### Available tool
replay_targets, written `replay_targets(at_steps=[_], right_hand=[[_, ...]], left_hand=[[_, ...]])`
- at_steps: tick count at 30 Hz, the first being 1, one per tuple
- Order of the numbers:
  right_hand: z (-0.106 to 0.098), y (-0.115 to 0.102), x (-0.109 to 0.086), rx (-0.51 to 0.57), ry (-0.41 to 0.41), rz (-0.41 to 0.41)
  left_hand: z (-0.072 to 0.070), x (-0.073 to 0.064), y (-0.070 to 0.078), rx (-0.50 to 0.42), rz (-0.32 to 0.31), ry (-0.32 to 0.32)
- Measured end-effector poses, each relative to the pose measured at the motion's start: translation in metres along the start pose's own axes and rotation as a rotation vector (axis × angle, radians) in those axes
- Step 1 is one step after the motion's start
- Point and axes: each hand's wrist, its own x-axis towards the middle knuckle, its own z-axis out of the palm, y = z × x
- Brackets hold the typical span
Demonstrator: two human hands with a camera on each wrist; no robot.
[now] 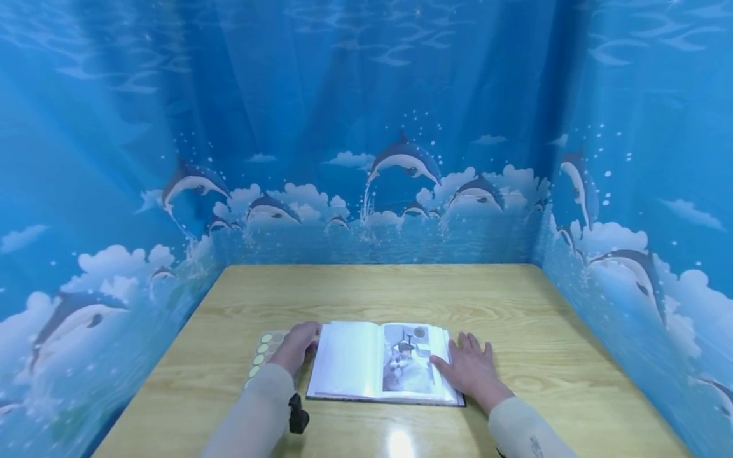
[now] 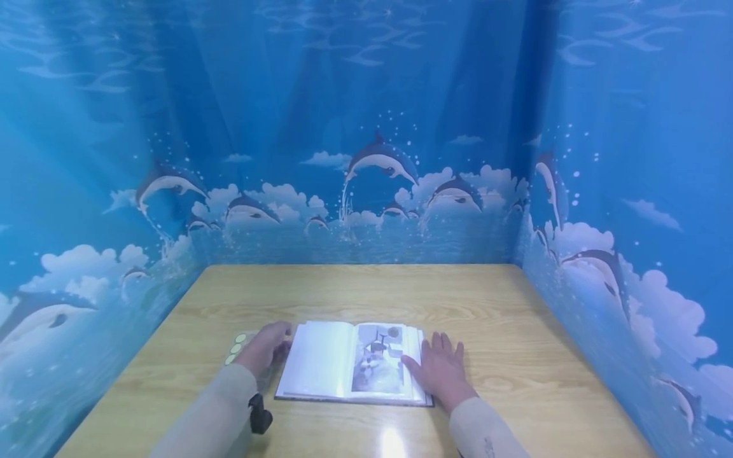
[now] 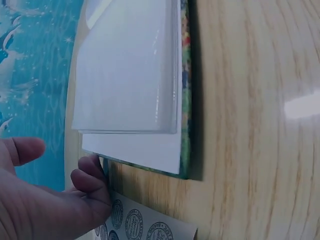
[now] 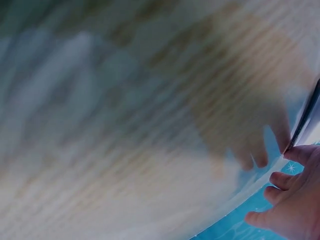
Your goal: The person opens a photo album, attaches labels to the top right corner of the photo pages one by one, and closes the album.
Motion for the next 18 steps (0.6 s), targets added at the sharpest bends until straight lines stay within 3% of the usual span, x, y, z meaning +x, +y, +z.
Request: replay_targets(at_steps=[3,5,14,18], right_hand=[[0.0,0.0,0.0,0.007,-0.004,-0.002],[0.0,0.0,0.0,0.008,-0.004,-0.001],[0.006,-0.01,0.001,0.013,0.043,-0.053],[0.006,-0.014,0.001,0.043,0.063,-0.082]], left_hand=[[-0.004,-0.003,0.0,-0.077,-0.01,-0.053],[-0.006,-0.006,0.003,-0.081,0.002,-0.063],[0.01,-0.024,0.032,-0.007,0.176,-0.129],[0.029,-0.035,0.042,-0.077,0.246,-0.265]])
